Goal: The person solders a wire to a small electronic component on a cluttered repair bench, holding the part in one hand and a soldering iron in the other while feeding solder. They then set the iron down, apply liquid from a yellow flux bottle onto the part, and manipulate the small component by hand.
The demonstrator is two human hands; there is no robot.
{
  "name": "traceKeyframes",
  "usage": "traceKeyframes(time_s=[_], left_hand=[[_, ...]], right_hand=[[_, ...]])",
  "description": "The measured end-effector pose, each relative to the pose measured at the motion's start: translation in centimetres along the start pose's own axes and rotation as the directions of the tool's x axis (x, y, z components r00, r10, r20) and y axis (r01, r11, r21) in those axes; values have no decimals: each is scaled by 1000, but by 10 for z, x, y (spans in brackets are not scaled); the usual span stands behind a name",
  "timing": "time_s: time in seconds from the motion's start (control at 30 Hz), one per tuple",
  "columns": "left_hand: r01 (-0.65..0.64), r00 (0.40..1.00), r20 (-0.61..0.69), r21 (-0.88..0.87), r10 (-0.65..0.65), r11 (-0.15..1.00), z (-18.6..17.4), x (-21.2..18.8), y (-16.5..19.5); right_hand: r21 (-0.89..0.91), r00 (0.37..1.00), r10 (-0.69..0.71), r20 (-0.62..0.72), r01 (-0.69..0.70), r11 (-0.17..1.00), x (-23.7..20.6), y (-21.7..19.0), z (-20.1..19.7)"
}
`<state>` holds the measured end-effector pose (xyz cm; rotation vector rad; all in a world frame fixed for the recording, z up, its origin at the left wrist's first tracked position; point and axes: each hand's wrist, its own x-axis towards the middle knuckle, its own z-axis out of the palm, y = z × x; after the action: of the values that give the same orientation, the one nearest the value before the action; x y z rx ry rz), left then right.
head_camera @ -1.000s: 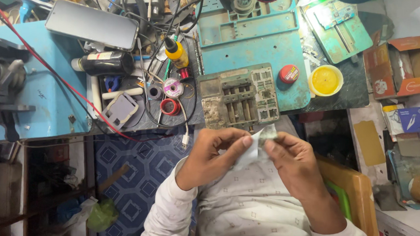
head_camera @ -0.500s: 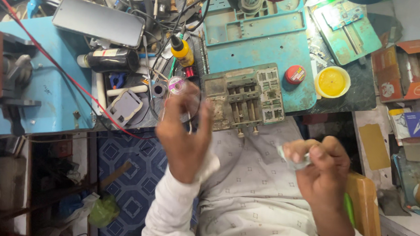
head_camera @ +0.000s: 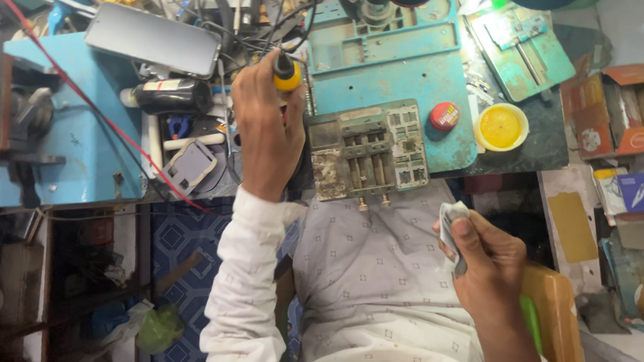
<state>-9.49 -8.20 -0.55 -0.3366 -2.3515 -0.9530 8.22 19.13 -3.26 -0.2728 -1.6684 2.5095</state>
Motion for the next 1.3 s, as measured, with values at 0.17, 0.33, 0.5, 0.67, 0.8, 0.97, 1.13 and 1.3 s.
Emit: traceKeyframes(time_s=[0.17,0.33,0.5,0.67,0.8,0.97,1.13,1.3], left_hand=[[110,974,225,-575,27,811,-30,-19,34],[260,843,528,-571,106,778,-43,-55,79],[201,837,539,-464,95,863,-44,-67,91],[156,893,451,-323,7,934,-39,-63,88],[192,911,406,-277,-66,941,-25,-60,87],[144,941,337,-285,-41,948,-20,-62,88],[110,957,288,-273,-28,956,-19,-65,89],[90,961,276,-257,-17,962,-16,-66,87]], right_hand=[[96,995,89,-37,-85,992,10,-1,11],[137,991,123,-57,-114,984,16,2,19],[54,994,93,-58,-90,994,18,8,20],[-28,992,61,-108,-65,998,23,13,20],[-412,990,-117,-83,73,908,36,2,24],[-740,829,-494,263,502,448,71,-15,28],[-761,841,-472,265,483,434,77,-17,34],[-766,839,-476,266,483,424,76,-15,33]])
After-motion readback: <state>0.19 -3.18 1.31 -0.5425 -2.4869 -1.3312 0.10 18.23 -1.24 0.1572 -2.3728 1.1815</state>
